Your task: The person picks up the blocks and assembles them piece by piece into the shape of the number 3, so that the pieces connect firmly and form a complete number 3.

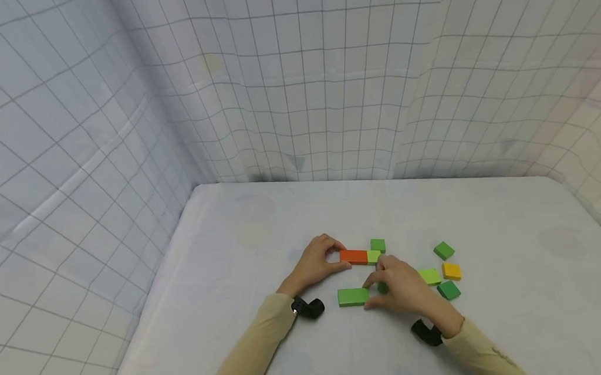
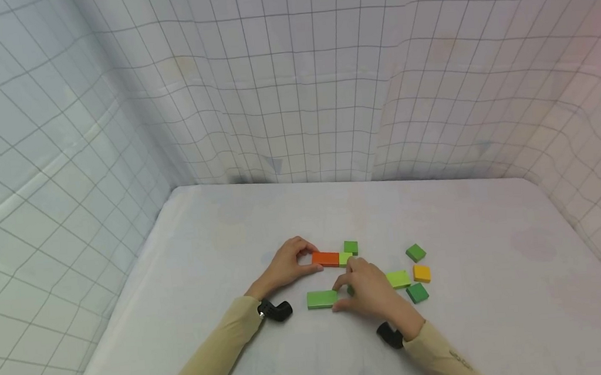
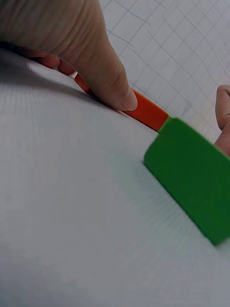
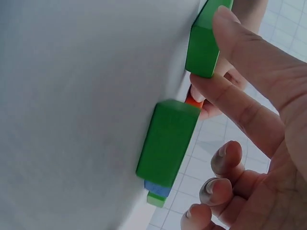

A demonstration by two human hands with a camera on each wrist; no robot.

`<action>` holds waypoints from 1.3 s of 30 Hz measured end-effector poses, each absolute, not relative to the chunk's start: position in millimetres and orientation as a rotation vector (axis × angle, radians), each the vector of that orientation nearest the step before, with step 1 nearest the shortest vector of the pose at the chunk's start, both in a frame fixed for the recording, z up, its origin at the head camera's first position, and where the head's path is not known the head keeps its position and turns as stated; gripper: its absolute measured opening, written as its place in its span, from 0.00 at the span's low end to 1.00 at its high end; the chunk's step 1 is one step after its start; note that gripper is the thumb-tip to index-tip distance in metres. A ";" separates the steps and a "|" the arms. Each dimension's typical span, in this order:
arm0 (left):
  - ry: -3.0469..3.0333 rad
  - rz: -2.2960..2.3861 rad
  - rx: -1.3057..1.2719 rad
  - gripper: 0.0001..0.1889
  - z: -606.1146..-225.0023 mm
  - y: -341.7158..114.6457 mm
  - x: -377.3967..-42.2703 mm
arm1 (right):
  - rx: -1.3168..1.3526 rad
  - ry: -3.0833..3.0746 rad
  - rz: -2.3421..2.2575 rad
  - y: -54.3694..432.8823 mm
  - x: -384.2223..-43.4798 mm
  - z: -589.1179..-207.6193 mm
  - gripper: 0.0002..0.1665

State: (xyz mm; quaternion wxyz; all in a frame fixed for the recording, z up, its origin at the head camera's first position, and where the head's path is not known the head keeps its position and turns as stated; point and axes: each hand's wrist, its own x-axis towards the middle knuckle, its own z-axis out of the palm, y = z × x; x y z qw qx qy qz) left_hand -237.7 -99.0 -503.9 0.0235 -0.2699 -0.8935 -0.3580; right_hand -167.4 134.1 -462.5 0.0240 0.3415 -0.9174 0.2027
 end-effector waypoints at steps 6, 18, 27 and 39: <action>-2.770 -1.106 -0.820 0.19 -504.5 -98.9 -238.4 | 1.015 -2.842 0.613 136.9 -170.3 -462.3 0.20; -2.784 -1.118 -0.816 0.19 -504.6 -97.4 -237.5 | 1.058 -2.859 0.629 143.0 -170.9 -460.3 0.20; -2.799 -1.130 -0.796 0.19 -503.1 -97.1 -236.5 | 1.083 -2.871 0.643 146.6 -171.6 -461.0 0.19; -2.782 -1.116 -0.810 0.18 -503.0 -96.8 -237.4 | 1.091 -2.886 0.643 149.8 -173.3 -460.3 0.19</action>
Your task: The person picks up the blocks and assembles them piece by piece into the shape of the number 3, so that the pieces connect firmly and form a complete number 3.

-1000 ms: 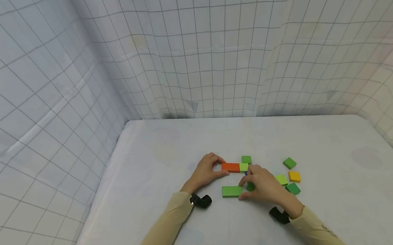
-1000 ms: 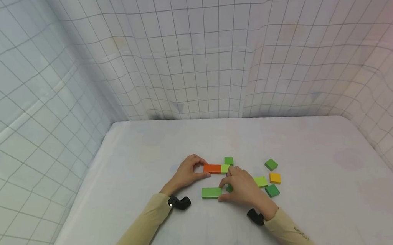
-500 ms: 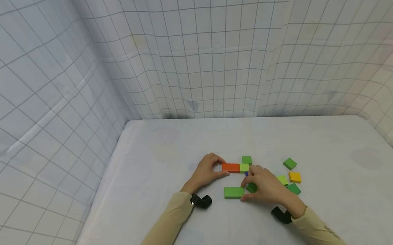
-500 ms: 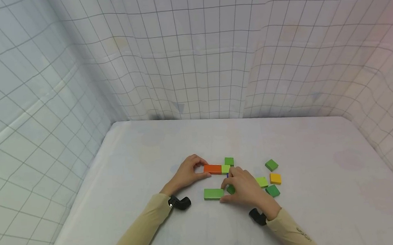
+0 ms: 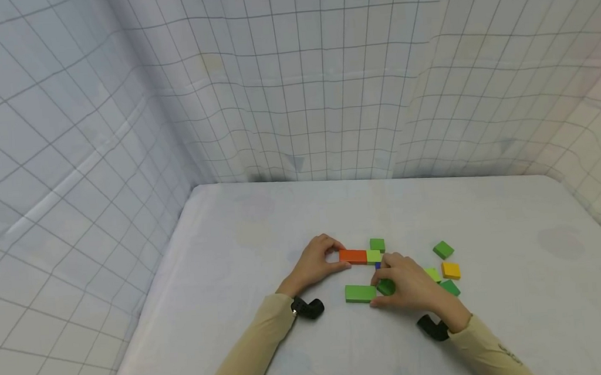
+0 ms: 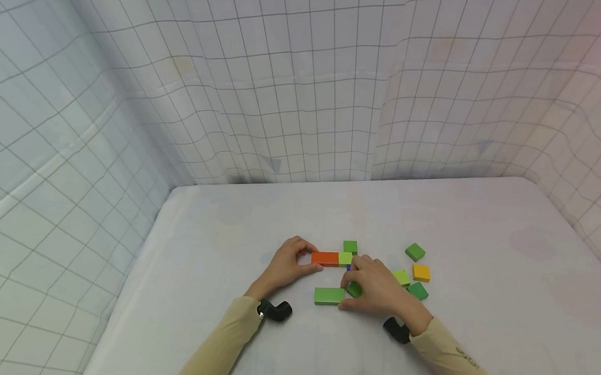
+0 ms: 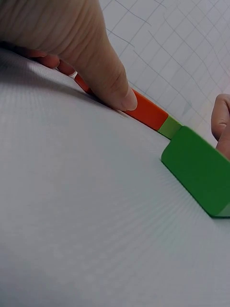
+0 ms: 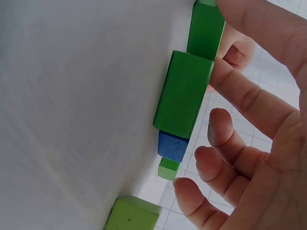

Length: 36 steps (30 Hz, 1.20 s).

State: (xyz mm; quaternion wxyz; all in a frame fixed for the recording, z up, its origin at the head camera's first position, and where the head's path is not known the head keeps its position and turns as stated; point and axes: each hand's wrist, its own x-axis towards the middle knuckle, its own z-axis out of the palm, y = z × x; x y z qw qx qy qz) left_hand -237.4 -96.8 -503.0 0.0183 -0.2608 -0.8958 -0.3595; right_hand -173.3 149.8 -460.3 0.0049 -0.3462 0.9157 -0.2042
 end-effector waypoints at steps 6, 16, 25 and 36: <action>-2.779 -1.121 -0.809 0.19 -503.7 -97.2 -238.6 | -1.116 2.862 -0.631 152.0 -175.0 -459.2 0.19; -2.790 -1.111 -0.803 0.19 -504.1 -97.4 -239.7 | -1.122 2.858 -0.626 153.0 -176.0 -459.6 0.20; -2.784 -1.114 -0.810 0.19 -505.0 -97.6 -239.1 | -1.129 2.869 -0.606 153.3 -176.9 -460.8 0.20; -2.776 -1.121 -0.824 0.19 -505.0 -98.0 -237.3 | -1.113 2.860 -0.615 153.3 -175.1 -460.7 0.20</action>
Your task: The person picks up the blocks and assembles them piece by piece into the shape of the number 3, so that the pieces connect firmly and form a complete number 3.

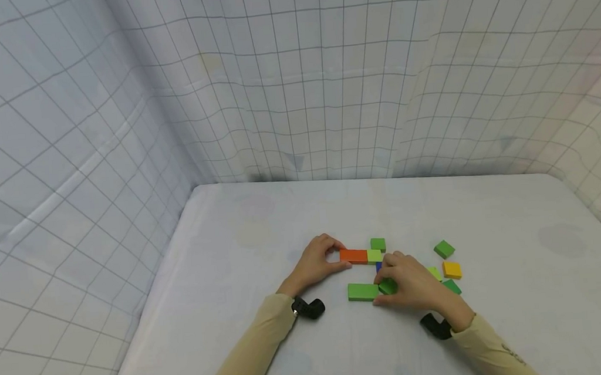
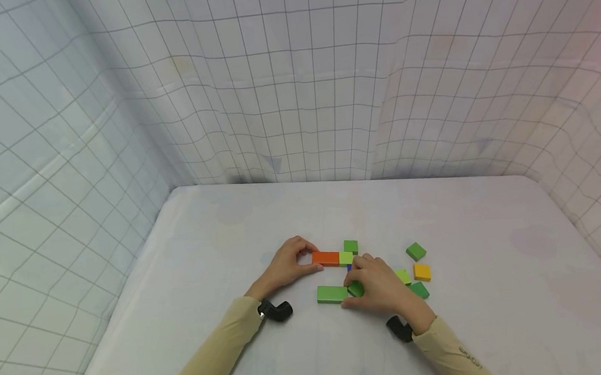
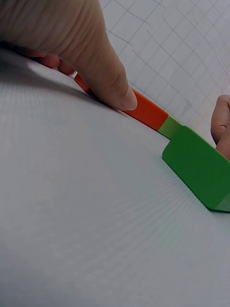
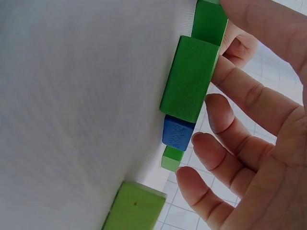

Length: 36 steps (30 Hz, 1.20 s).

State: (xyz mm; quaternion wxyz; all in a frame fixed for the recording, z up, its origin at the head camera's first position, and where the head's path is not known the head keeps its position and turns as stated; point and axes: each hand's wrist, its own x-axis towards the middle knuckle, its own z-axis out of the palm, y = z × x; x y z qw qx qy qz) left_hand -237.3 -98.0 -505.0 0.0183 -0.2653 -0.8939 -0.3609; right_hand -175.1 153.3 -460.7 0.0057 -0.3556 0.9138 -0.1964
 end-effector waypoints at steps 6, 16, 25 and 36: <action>-2.782 -1.119 -0.822 0.19 -504.5 -96.9 -236.3 | -1.114 2.859 -0.616 154.3 -175.2 -462.8 0.21; -2.785 -1.115 -0.819 0.19 -504.7 -96.5 -236.0 | -1.143 2.884 -0.639 157.9 -176.0 -462.0 0.20; -2.778 -1.100 -0.819 0.20 -505.9 -97.9 -237.4 | -0.998 2.989 -0.828 190.6 -183.6 -443.2 0.09; -2.791 -1.095 -0.803 0.20 -505.3 -99.0 -236.3 | -0.617 2.926 -0.747 246.3 -177.4 -422.9 0.07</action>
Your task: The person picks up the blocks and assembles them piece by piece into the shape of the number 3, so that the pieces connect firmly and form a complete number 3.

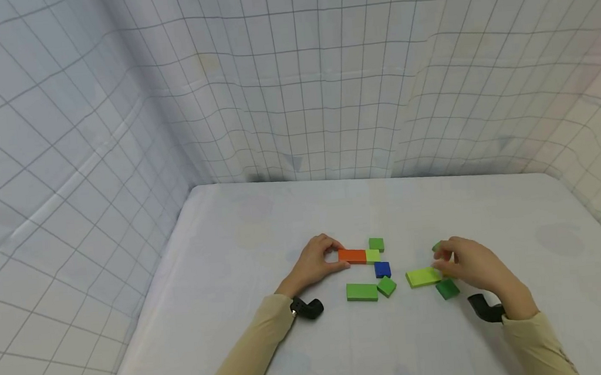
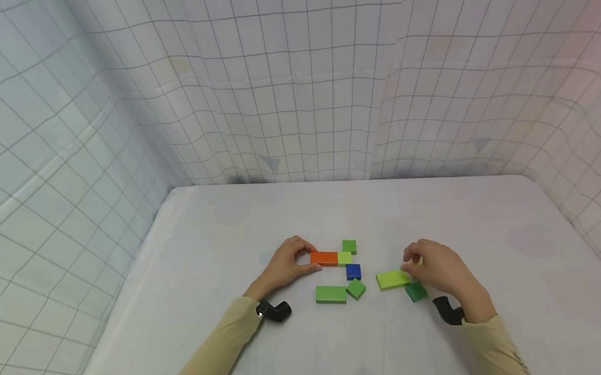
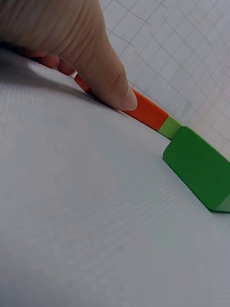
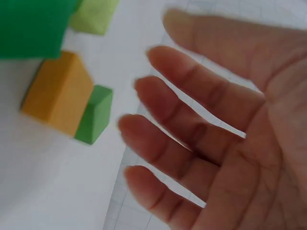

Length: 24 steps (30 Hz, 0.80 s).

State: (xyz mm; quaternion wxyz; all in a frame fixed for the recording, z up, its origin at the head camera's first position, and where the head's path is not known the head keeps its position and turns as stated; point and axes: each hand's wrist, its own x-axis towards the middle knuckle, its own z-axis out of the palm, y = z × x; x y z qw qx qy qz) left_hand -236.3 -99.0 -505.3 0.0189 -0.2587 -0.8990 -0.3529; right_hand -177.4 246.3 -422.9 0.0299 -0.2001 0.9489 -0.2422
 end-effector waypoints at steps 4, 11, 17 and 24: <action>-2.788 -1.091 -0.814 0.20 -505.5 -98.8 -236.6 | -0.531 2.827 -0.724 255.8 -170.3 -430.8 0.15; -2.786 -1.097 -0.806 0.20 -505.1 -98.6 -235.9 | -0.444 2.859 -0.611 259.6 -158.5 -439.9 0.24; -2.804 -1.101 -0.794 0.19 -505.6 -97.4 -235.8 | -0.361 2.889 -0.547 259.0 -148.0 -440.5 0.27; -2.793 -1.095 -0.795 0.20 -504.0 -97.8 -235.5 | -0.421 2.800 -0.610 236.7 -134.4 -443.3 0.23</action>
